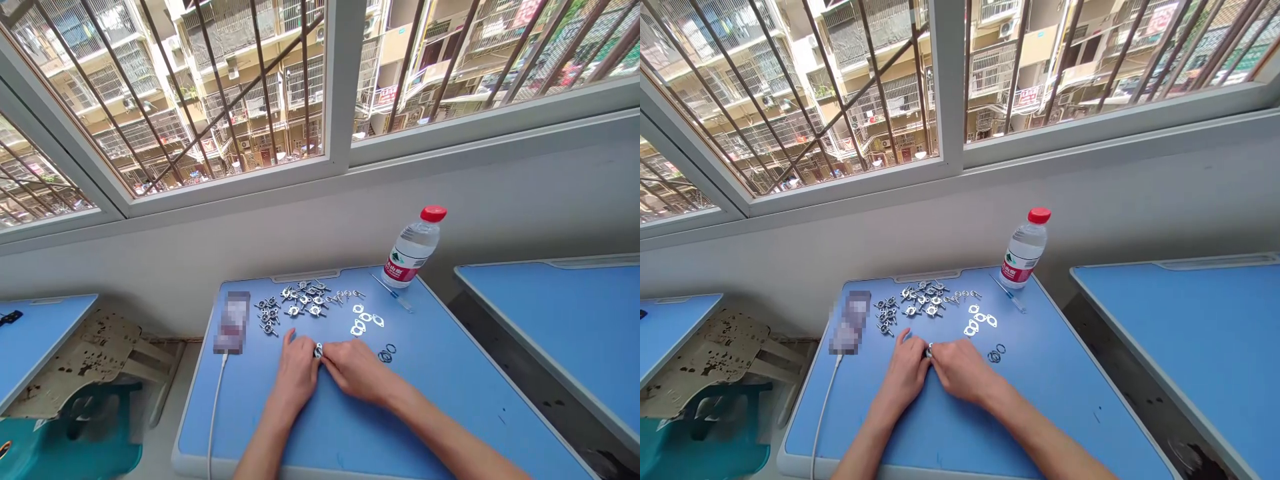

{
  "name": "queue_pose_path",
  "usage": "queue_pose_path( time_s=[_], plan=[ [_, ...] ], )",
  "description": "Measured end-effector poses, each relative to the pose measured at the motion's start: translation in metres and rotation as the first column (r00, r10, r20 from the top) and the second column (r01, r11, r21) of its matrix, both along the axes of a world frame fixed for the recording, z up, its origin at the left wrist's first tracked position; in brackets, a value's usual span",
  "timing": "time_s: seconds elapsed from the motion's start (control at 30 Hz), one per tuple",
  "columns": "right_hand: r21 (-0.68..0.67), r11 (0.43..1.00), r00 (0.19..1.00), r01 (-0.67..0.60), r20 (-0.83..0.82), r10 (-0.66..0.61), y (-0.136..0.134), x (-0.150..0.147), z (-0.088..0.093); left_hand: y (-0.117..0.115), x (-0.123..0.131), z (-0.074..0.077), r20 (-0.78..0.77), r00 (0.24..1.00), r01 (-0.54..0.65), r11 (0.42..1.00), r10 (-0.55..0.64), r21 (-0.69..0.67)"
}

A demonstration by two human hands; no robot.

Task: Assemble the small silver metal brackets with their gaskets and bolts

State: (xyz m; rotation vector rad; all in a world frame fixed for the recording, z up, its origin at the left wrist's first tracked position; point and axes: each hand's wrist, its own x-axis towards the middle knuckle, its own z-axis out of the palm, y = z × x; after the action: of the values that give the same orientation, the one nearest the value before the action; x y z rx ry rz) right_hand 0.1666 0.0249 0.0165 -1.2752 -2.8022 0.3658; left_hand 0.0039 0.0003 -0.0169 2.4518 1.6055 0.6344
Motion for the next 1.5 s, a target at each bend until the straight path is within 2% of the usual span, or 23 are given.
queue_pose_path(
  time_s=[0.17, 0.4, 0.63, 0.83, 1.03, 1.2, 1.5],
  plan=[
    [-0.002, 1.0, 1.0, 0.014, 0.009, -0.014, -0.002, -0.004, -0.003, 0.001, 0.001, -0.002, -0.014, 1.0, -0.027, 1.0, 0.027, 0.0],
    [-0.006, 1.0, 0.998, -0.003, -0.071, 0.003, 0.009, 0.006, -0.008, 0.006, -0.003, 0.005, -0.002, 1.0, 0.023, 1.0, -0.023, -0.011],
    [0.016, 0.999, 0.998, 0.039, -0.05, -0.038, 0.022, 0.017, -0.008, 0.008, -0.006, 0.003, 0.0, 0.997, 0.082, 0.996, -0.082, -0.03],
    [0.009, 0.998, 0.996, 0.056, -0.075, -0.056, 0.024, 0.017, -0.01, 0.005, -0.008, 0.008, 0.015, 0.993, 0.117, 0.992, -0.116, -0.056],
    [-0.014, 0.994, 0.99, 0.112, -0.084, -0.113, 0.025, 0.016, -0.009, 0.003, -0.005, 0.006, -0.037, 0.999, 0.003, 1.0, -0.004, -0.009],
    [-0.008, 0.986, 0.98, 0.168, -0.111, -0.167, 0.026, 0.019, -0.005, 0.006, -0.009, 0.009, -0.032, 0.989, -0.145, 0.987, 0.147, 0.064],
    [-0.013, 0.986, 0.978, 0.168, -0.123, -0.169, 0.025, 0.019, -0.001, 0.021, -0.008, 0.007, -0.121, 0.958, -0.261, 0.965, 0.26, 0.007]
  ],
)
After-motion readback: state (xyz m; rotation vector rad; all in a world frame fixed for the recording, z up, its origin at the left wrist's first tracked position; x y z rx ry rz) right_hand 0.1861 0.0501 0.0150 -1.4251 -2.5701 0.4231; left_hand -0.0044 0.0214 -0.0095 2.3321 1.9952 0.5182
